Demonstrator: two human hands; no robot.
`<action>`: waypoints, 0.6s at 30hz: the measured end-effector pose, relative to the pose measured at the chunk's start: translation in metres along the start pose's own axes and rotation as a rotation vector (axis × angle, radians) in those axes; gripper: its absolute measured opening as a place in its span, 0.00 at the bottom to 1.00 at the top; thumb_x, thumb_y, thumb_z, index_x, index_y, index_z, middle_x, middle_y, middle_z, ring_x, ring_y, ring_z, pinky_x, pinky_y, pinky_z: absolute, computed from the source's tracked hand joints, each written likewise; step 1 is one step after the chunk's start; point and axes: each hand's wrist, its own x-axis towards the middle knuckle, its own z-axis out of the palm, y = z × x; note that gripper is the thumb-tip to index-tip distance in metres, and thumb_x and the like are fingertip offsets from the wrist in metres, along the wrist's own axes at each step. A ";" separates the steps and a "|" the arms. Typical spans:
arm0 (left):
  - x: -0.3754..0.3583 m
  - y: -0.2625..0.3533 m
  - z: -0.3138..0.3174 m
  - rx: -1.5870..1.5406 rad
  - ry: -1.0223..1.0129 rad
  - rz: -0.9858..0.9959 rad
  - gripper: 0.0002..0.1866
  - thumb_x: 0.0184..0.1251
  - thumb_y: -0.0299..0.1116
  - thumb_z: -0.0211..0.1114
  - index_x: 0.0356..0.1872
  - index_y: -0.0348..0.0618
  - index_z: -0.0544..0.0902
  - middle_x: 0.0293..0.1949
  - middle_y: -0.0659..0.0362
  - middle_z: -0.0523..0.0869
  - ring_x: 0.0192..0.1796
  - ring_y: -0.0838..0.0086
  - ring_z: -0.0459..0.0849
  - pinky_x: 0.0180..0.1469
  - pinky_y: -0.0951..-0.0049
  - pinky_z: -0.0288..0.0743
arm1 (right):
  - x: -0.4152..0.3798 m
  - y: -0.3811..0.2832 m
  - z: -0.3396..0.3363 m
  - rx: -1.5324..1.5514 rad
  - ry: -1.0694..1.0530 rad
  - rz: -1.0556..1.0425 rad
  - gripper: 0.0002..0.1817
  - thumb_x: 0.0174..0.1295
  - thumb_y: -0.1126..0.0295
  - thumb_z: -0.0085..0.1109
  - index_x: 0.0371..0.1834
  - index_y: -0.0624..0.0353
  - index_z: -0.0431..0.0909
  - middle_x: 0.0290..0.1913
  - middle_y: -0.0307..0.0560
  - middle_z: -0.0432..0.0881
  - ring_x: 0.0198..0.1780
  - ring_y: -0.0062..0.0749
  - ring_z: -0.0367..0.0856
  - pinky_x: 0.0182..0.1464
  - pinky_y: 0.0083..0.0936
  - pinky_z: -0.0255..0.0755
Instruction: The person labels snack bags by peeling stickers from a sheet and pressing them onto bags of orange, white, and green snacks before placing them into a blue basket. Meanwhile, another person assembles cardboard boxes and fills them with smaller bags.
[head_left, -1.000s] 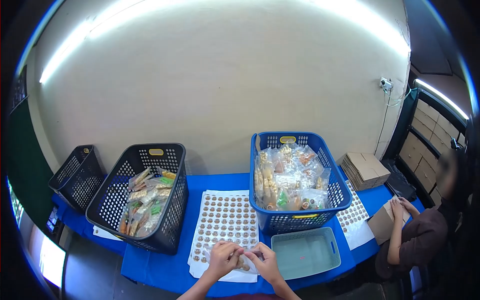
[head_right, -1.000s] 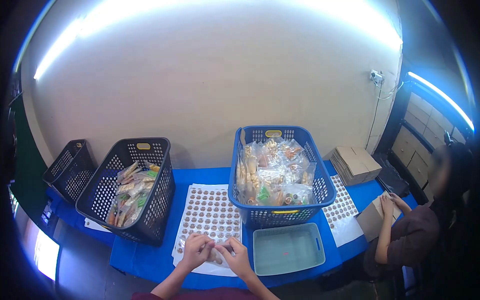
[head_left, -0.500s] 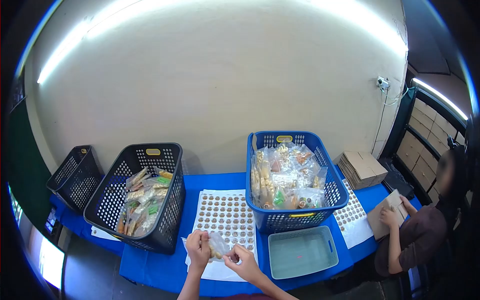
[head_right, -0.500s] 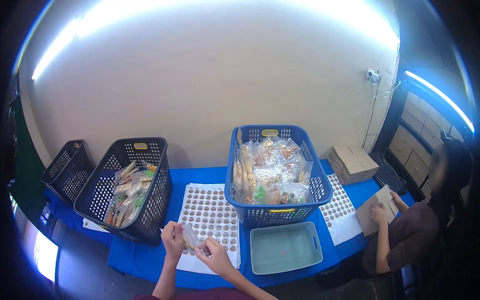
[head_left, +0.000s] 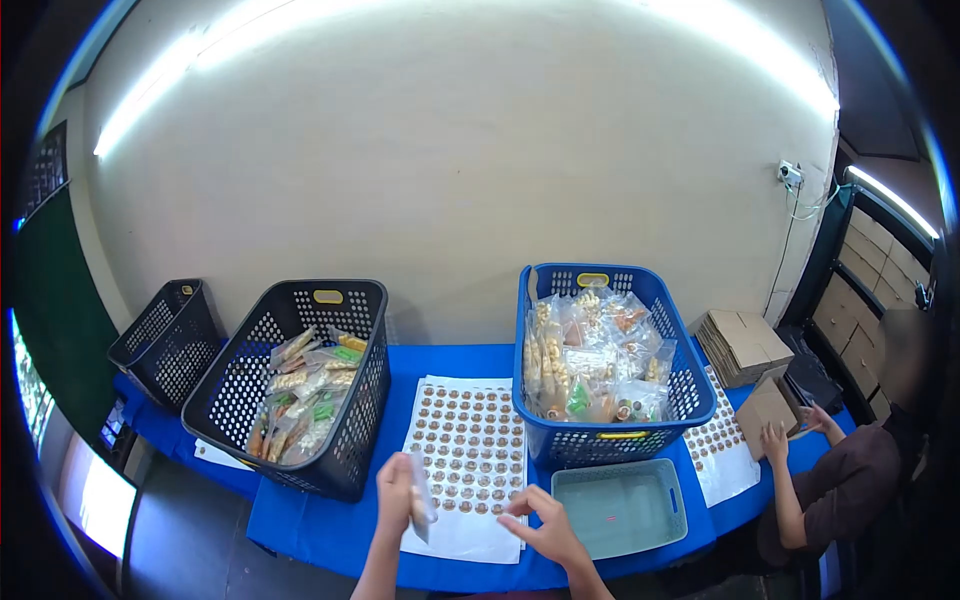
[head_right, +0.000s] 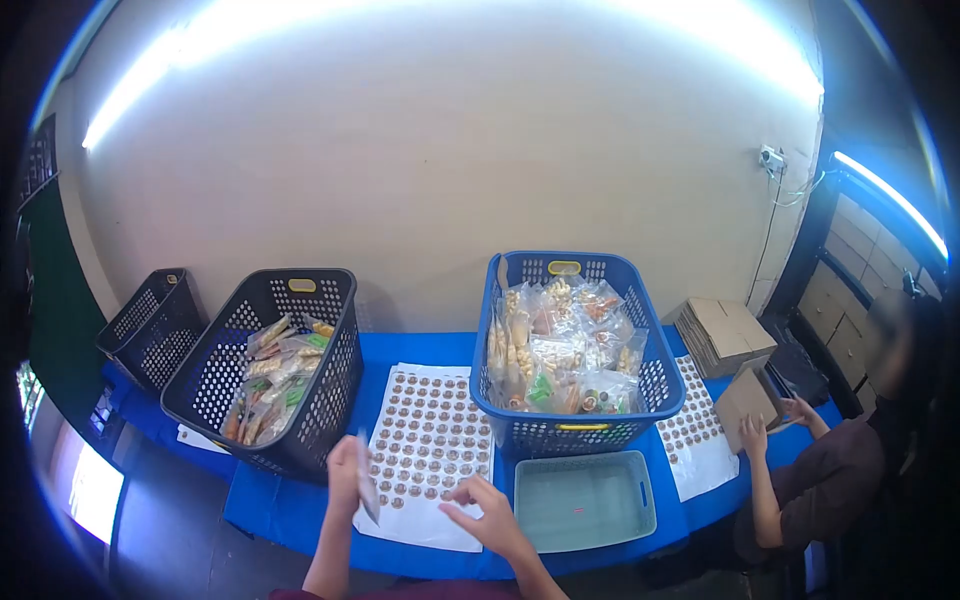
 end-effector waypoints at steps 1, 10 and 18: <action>-0.002 -0.009 0.008 0.066 -0.060 -0.102 0.13 0.68 0.38 0.48 0.29 0.41 0.74 0.25 0.67 0.73 0.29 0.86 0.69 0.32 0.84 0.65 | 0.005 -0.018 0.002 -0.056 0.054 -0.110 0.08 0.47 0.72 0.64 0.30 0.60 0.77 0.37 0.45 0.73 0.40 0.29 0.70 0.39 0.21 0.66; -0.019 -0.033 0.035 0.131 -0.782 -0.161 0.28 0.67 0.51 0.42 0.52 0.34 0.71 0.48 0.53 0.76 0.53 0.71 0.72 0.57 0.72 0.62 | -0.005 -0.008 -0.004 -0.336 -0.039 -0.249 0.05 0.49 0.69 0.61 0.31 0.50 0.79 0.38 0.37 0.78 0.46 0.28 0.71 0.54 0.33 0.50; -0.025 -0.009 0.037 0.424 -0.962 -0.302 0.27 0.55 0.42 0.65 0.54 0.40 0.72 0.36 0.60 0.81 0.37 0.82 0.77 0.42 0.80 0.72 | -0.015 0.002 -0.039 -0.101 0.354 -0.002 0.03 0.48 0.78 0.60 0.27 0.64 0.78 0.24 0.45 0.78 0.28 0.29 0.77 0.33 0.21 0.67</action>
